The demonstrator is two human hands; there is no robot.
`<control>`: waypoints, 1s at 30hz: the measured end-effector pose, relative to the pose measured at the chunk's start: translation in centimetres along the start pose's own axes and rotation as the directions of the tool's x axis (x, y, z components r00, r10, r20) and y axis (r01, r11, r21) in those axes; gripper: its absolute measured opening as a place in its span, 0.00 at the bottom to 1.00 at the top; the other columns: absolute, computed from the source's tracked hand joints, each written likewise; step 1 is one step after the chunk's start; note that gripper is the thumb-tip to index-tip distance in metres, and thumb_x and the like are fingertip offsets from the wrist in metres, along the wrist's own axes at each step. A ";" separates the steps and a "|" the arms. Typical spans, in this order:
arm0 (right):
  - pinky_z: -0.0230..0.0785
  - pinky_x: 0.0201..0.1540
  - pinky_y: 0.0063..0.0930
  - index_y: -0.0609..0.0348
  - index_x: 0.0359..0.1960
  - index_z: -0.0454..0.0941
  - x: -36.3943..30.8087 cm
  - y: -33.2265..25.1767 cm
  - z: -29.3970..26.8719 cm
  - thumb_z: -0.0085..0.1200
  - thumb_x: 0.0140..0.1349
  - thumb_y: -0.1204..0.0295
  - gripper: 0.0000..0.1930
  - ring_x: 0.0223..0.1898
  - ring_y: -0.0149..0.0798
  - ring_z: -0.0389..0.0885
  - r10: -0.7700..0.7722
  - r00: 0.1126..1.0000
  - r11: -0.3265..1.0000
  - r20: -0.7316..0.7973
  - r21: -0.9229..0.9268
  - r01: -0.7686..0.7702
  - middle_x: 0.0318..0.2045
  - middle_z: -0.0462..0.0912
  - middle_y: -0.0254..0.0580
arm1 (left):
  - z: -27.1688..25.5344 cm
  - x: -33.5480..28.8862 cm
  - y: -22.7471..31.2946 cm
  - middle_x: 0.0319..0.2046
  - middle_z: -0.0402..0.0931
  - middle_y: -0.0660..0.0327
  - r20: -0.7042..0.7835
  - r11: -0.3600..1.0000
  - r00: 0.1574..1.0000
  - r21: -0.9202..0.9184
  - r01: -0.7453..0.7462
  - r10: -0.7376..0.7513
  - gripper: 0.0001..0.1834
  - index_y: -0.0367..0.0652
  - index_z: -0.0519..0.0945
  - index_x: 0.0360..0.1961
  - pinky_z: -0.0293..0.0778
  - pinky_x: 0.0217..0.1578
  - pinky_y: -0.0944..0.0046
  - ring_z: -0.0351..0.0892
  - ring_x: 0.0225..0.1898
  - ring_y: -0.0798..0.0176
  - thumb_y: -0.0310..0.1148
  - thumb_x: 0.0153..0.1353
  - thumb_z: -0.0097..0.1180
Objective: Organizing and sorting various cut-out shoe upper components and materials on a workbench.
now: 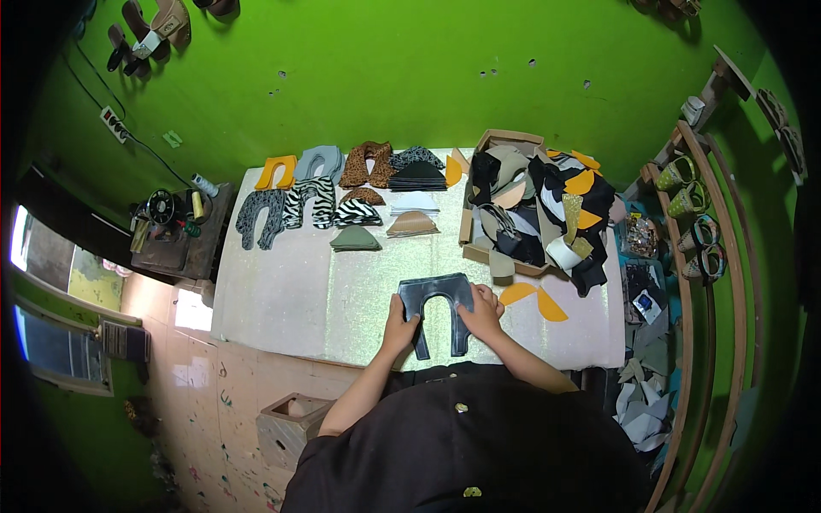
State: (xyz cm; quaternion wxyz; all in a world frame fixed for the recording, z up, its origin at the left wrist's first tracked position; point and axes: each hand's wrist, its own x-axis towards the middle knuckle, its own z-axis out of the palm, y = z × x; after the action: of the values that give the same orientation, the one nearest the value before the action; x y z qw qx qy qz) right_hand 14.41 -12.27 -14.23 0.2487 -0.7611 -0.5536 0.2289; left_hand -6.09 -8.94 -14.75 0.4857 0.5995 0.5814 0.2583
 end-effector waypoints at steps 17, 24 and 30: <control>0.44 0.59 0.62 0.52 0.44 0.77 15.8 1.9 -15.0 0.56 0.48 0.66 0.18 0.56 0.45 0.62 -0.048 0.994 0.775 -0.096 -0.632 -0.024 0.48 0.70 0.41 | 0.4 0.2 1.0 0.64 0.54 0.50 0.044 0.664 0.933 0.690 -0.287 0.357 0.28 0.42 0.60 0.62 0.47 0.59 0.34 0.51 0.66 0.49 0.43 0.63 0.41; 0.41 0.59 0.67 0.50 0.40 0.79 17.6 1.1 -16.3 0.62 0.44 0.57 0.20 0.56 0.48 0.61 0.084 0.996 0.887 -0.008 -0.456 -0.079 0.47 0.70 0.43 | -0.6 0.4 2.1 0.64 0.54 0.54 0.053 0.736 0.962 0.633 -0.240 0.268 0.29 0.47 0.62 0.62 0.43 0.59 0.32 0.52 0.66 0.54 0.45 0.61 0.45; 0.46 0.53 0.63 0.46 0.27 0.80 16.1 -1.9 -19.0 0.59 0.49 0.60 0.07 0.51 0.45 0.67 -0.022 0.997 0.969 -0.076 -0.248 0.002 0.38 0.76 0.36 | -1.8 1.1 2.9 0.61 0.60 0.54 0.060 0.837 0.977 0.507 -0.205 0.203 0.26 0.49 0.67 0.58 0.41 0.59 0.32 0.55 0.64 0.53 0.43 0.58 0.49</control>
State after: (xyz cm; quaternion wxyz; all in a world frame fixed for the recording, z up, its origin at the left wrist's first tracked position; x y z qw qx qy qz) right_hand 29.41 1.26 0.42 0.1744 -0.7912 -0.5723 0.1265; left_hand -6.14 -6.97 -11.73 0.2806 0.7655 0.5608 0.1440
